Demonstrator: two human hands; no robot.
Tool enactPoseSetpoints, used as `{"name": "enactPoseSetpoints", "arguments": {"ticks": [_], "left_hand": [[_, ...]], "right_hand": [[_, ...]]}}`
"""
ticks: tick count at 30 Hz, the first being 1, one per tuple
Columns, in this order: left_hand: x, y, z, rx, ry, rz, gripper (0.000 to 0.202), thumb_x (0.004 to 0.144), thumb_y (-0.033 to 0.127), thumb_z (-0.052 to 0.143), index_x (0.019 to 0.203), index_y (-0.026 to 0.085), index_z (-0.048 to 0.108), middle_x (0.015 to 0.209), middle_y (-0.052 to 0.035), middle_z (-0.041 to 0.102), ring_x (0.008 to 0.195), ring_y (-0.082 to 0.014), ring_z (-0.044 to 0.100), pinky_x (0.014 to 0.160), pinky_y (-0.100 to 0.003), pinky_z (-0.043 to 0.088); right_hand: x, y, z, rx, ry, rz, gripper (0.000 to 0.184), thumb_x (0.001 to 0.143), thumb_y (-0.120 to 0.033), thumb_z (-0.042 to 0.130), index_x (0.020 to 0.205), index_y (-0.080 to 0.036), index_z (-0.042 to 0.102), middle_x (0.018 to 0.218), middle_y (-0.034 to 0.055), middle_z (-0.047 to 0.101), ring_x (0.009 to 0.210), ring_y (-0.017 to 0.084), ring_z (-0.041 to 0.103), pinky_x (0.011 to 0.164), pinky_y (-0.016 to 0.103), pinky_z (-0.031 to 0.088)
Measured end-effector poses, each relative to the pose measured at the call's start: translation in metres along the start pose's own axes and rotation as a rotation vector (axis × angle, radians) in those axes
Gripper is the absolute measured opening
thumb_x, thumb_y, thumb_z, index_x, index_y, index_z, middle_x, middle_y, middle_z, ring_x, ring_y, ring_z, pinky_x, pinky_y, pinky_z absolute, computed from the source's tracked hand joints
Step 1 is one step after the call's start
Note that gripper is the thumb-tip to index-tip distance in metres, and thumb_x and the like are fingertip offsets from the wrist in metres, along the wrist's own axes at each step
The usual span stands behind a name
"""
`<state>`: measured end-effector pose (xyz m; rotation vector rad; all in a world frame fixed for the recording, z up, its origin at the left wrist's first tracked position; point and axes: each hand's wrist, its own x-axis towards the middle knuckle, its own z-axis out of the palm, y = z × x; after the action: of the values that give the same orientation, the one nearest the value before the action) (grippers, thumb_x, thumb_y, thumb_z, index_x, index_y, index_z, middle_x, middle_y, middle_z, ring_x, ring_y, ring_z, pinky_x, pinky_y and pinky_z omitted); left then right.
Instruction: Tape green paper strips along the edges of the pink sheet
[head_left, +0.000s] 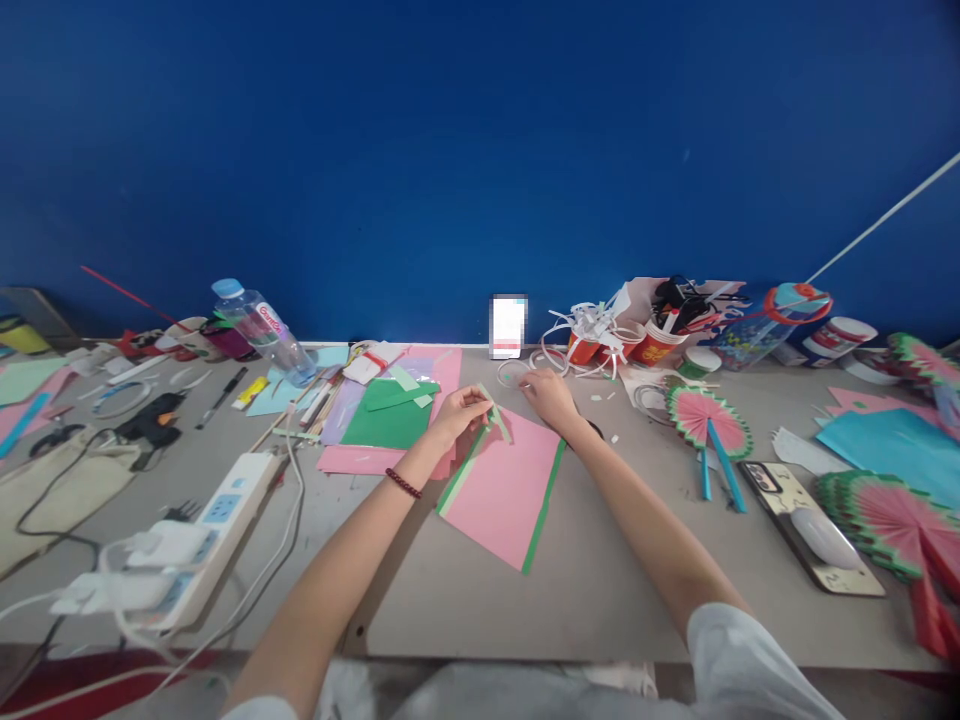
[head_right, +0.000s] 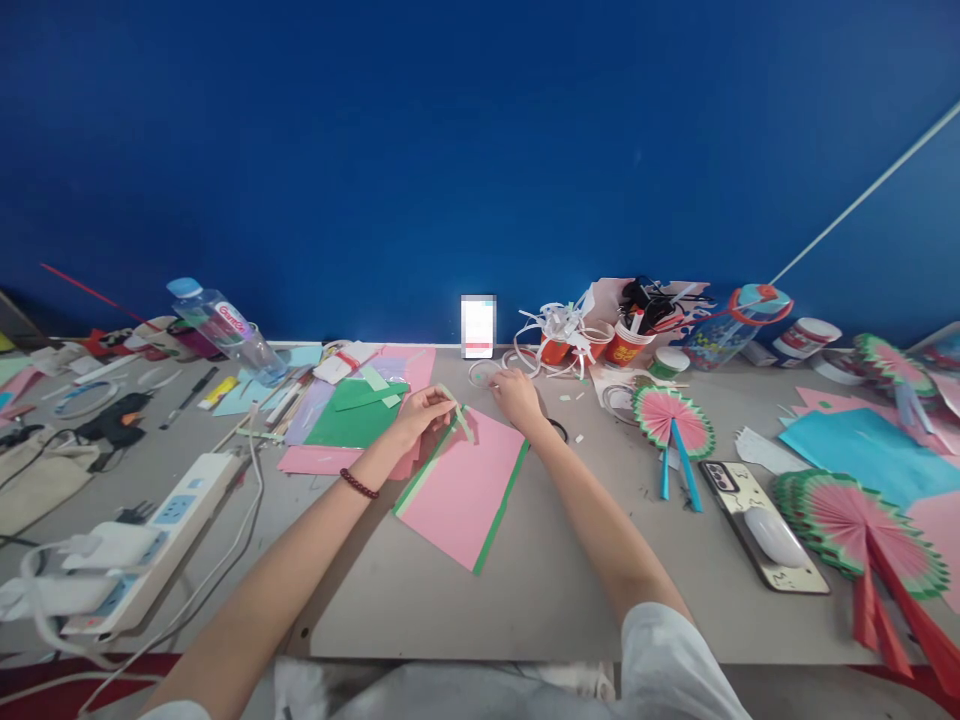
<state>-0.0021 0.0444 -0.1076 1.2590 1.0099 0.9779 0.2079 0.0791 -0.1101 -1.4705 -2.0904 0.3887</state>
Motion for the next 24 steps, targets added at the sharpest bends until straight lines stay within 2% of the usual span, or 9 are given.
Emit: {"name": "enactPoseSetpoints", "arguments": {"ticks": [3,6,9,12,14,16,19,22,24], "left_hand": [[-0.002,0.005,0.002,-0.02,0.003,-0.004,0.028,0.067,0.037,0.073,0.076,0.017,0.056,0.058,0.001,0.059,0.052,-0.011,0.058,0.042,-0.019,0.037],[-0.003,0.011,0.003,-0.045,0.04,-0.021,0.035,0.062,0.036,0.076,0.082,0.017,0.055,0.073,-0.0017,0.064,0.066,-0.0165,0.067,0.045,-0.019,0.041],[-0.004,0.018,0.003,-0.086,0.063,-0.018,0.04,0.059,0.036,0.078,0.086,0.016,0.056,0.078,-0.0024,0.065,0.07,-0.0187,0.069,0.047,-0.02,0.043],[-0.005,0.025,0.004,-0.109,0.106,-0.009,0.035,0.062,0.04,0.076,0.079,0.017,0.056,0.077,-0.0025,0.064,0.072,-0.0194,0.069,0.048,-0.021,0.042],[-0.007,0.029,0.003,-0.093,0.137,0.016,0.033,0.066,0.044,0.072,0.076,0.017,0.055,0.075,-0.0026,0.064,0.072,-0.0191,0.068,0.049,-0.022,0.042],[-0.009,0.032,0.002,-0.021,0.17,0.093,0.03,0.07,0.044,0.068,0.073,0.017,0.056,0.072,-0.0022,0.062,0.071,-0.0176,0.065,0.051,-0.023,0.043],[-0.015,0.039,-0.001,0.148,0.241,0.304,0.023,0.077,0.039,0.062,0.069,0.018,0.056,0.075,-0.0034,0.061,0.08,-0.0174,0.062,0.061,-0.025,0.047],[-0.023,0.048,-0.001,0.336,0.292,0.532,0.015,0.081,0.031,0.059,0.072,0.02,0.056,0.102,-0.0069,0.064,0.102,-0.0196,0.059,0.081,-0.03,0.048],[-0.028,0.055,0.0,0.467,0.273,0.629,0.011,0.083,0.027,0.057,0.074,0.02,0.056,0.117,-0.007,0.062,0.113,-0.02,0.056,0.094,-0.034,0.044]], "right_hand": [[0.002,0.001,-0.002,0.021,-0.012,-0.003,0.016,0.08,-0.013,0.054,0.08,-0.019,0.068,0.093,0.0117,0.069,0.098,0.028,0.058,0.088,0.039,0.04],[0.006,0.0,-0.005,0.072,-0.011,0.004,0.016,0.082,-0.018,0.051,0.086,-0.02,0.067,0.09,0.0077,0.069,0.088,0.023,0.061,0.081,0.035,0.044],[0.009,-0.003,-0.011,0.134,0.034,0.025,0.018,0.084,-0.023,0.048,0.092,-0.02,0.064,0.093,0.0066,0.068,0.086,0.02,0.062,0.078,0.032,0.046],[0.009,-0.01,-0.019,0.311,0.069,0.039,0.016,0.083,-0.03,0.051,0.09,-0.02,0.062,0.094,0.0059,0.068,0.087,0.019,0.062,0.078,0.032,0.047],[0.008,-0.016,-0.022,0.462,0.043,0.044,0.018,0.082,-0.035,0.054,0.089,-0.02,0.061,0.09,0.0049,0.068,0.085,0.019,0.062,0.077,0.033,0.047],[0.006,-0.023,-0.025,0.574,-0.025,0.046,0.019,0.079,-0.036,0.057,0.088,-0.02,0.06,0.087,0.0043,0.068,0.081,0.019,0.063,0.076,0.033,0.048],[0.003,-0.035,-0.026,0.658,-0.1,0.026,0.016,0.076,-0.033,0.061,0.085,-0.02,0.06,0.084,0.0045,0.068,0.08,0.018,0.065,0.075,0.032,0.049],[0.0,-0.045,-0.027,0.59,-0.047,-0.067,0.01,0.076,-0.028,0.06,0.081,-0.02,0.062,0.083,0.0045,0.068,0.079,0.018,0.064,0.077,0.032,0.049],[-0.002,-0.051,-0.027,0.512,0.002,-0.13,0.007,0.076,-0.026,0.059,0.078,-0.02,0.063,0.082,0.0042,0.068,0.078,0.018,0.063,0.077,0.032,0.049]]}}
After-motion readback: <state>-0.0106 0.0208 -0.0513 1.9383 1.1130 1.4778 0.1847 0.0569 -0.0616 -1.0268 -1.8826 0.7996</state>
